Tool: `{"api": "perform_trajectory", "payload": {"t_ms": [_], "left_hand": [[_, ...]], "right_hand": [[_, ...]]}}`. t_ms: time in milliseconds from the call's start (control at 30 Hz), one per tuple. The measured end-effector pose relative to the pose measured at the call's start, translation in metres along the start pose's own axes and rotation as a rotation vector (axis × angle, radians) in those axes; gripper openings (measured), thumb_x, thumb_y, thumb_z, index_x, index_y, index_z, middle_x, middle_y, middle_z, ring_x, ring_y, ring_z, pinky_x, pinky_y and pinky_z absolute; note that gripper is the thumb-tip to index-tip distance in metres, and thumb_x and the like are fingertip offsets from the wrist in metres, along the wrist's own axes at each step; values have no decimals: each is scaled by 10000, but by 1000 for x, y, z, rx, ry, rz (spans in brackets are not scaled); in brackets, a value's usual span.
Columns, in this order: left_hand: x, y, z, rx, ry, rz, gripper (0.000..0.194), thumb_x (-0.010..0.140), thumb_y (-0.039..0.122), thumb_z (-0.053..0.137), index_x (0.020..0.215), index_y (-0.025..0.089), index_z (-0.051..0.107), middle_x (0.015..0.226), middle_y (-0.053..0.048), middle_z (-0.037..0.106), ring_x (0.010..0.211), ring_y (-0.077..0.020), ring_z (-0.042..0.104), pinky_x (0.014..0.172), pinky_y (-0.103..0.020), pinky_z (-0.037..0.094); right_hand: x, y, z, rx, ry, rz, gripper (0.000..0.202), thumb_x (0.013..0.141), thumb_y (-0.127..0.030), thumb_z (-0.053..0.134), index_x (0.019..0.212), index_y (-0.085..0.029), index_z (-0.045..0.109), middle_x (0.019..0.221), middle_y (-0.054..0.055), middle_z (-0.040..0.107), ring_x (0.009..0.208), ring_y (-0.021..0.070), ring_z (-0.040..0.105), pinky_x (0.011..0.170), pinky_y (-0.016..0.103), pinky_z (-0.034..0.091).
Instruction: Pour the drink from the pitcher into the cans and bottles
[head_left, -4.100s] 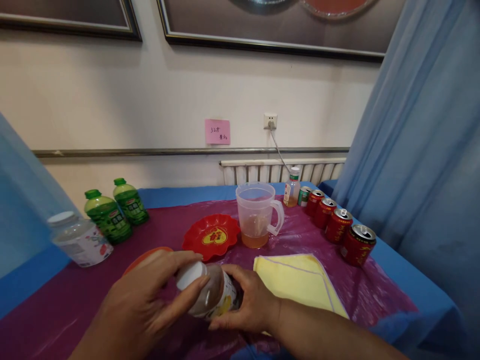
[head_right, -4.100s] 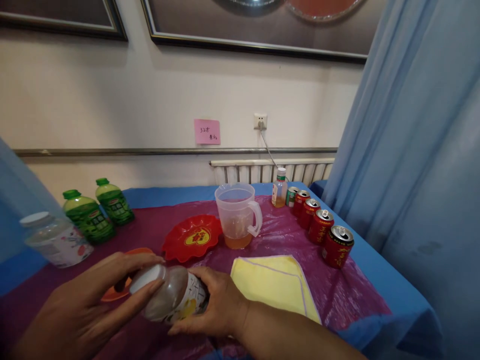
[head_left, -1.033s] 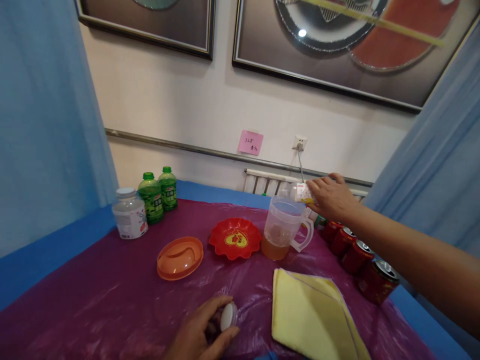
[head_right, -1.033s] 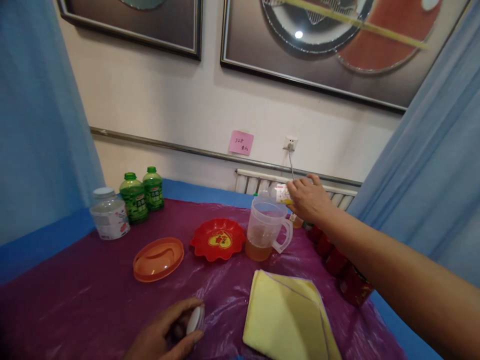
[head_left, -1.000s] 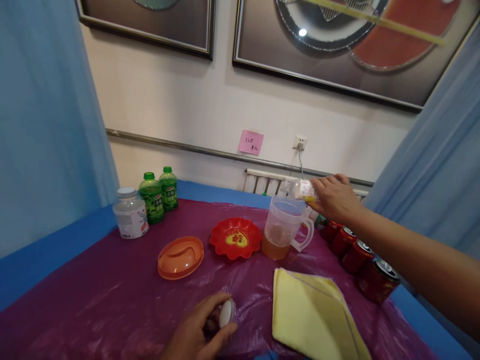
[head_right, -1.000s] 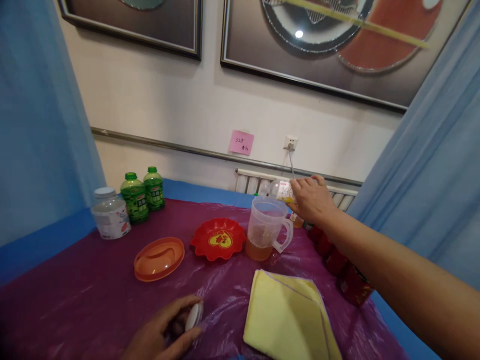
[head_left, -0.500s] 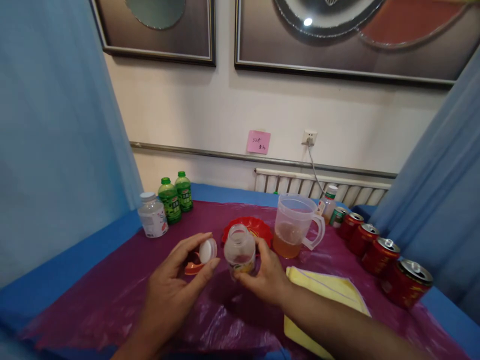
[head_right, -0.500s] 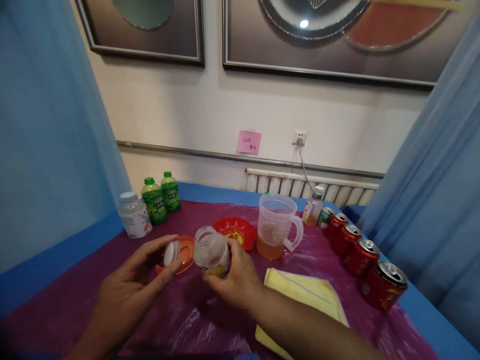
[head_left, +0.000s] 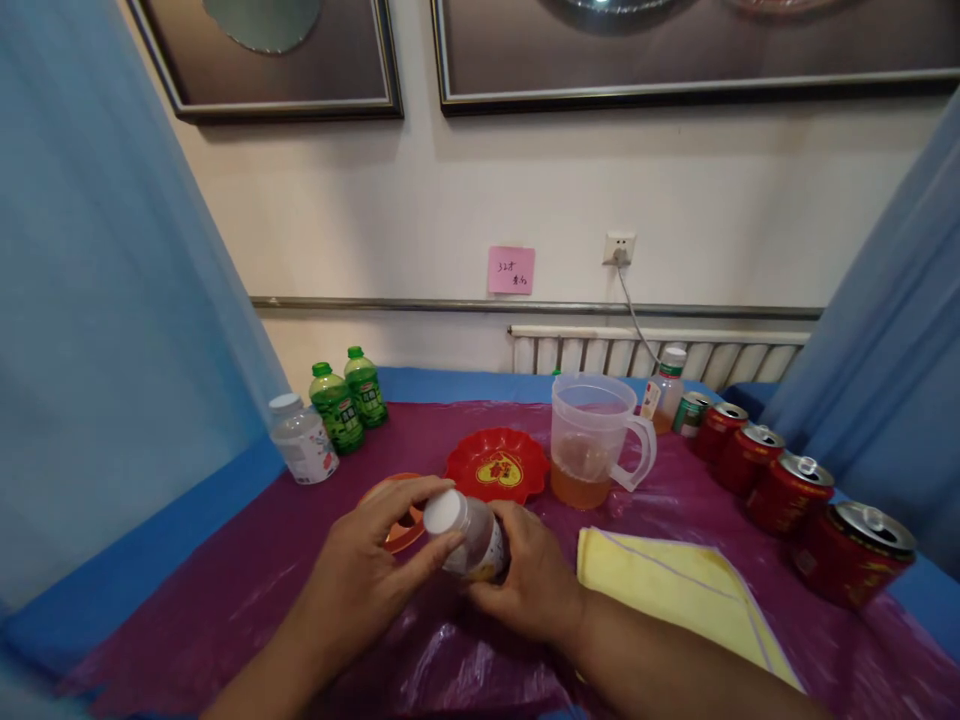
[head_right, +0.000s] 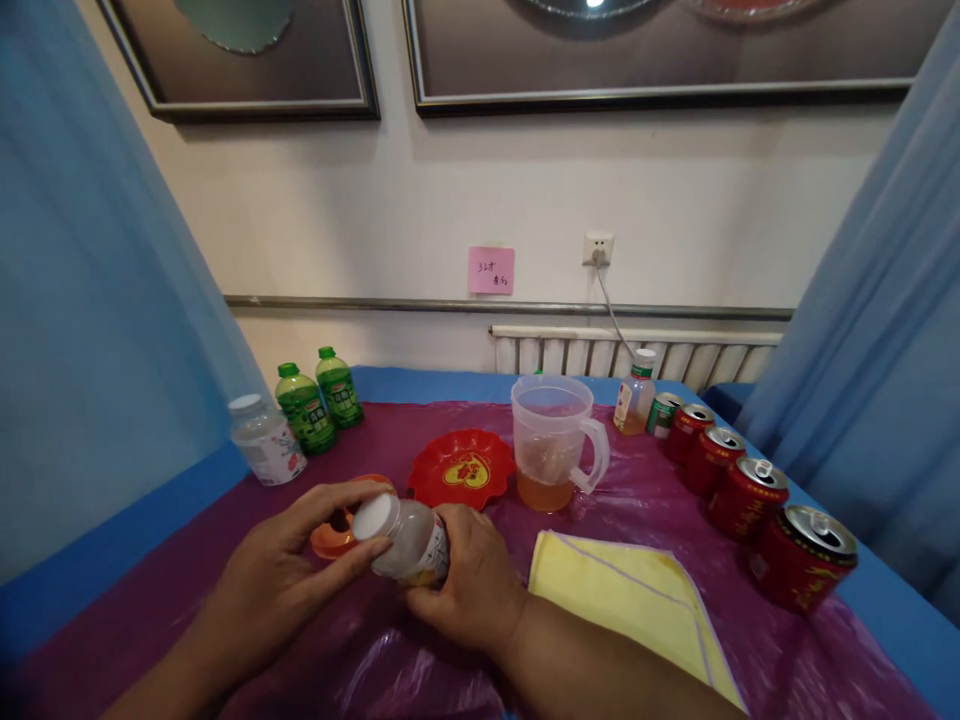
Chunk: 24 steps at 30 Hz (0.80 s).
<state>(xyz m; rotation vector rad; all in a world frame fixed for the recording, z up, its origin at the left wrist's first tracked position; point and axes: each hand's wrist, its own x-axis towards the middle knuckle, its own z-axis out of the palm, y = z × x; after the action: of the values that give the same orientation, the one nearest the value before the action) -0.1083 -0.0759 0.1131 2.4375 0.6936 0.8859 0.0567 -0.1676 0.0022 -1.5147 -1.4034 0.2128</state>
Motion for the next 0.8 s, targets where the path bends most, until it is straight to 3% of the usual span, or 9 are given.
{"api": "perform_trajectory", "payload": {"t_ms": [300,500,600,700,800], "left_hand": [[7,9,-18,-60,-146,-73,407,760,455,726,1112,255,757,1156,-67,754,1074,-267,700,936,-367,577],[3,7,-24,-165,-344,-5,451,888,444,650,1322,321,651,1387,-62,647,1295,-275,594,1087,-433,494],[0,10,-16,-116,-236,71,462,854,432,703,1299,316,664,1440,-73,591,1321,-292,565,1070,-431,509],[-2,8,-9,-40,-38,103,350,825,409,739,1158,302,734,1249,-59,673,1195,-265,634,1019,-385,540],[-4,2,-11,-98,-45,60,366,826,397,757,1181,315,720,1198,-48,707,1136,-254,670,1021,-387,542]], "right_hand": [[-1,-3,-3,-103,13,-98,536,645,-404,795,1093,-227,562,1000,54,695,886,270,645,785,390,476],[1,-1,-2,-9,32,-148,588,632,-373,830,1134,-218,568,1027,42,702,905,245,658,809,368,489],[1,-1,-2,39,44,-174,610,647,-367,835,1170,-214,560,1048,43,699,914,232,659,815,363,500],[1,0,-3,74,54,-194,630,631,-339,846,1175,-210,557,1056,49,694,928,227,659,827,360,508],[1,2,-3,112,21,-198,653,631,-389,860,1183,-213,559,1073,60,699,943,230,667,836,362,517]]}}
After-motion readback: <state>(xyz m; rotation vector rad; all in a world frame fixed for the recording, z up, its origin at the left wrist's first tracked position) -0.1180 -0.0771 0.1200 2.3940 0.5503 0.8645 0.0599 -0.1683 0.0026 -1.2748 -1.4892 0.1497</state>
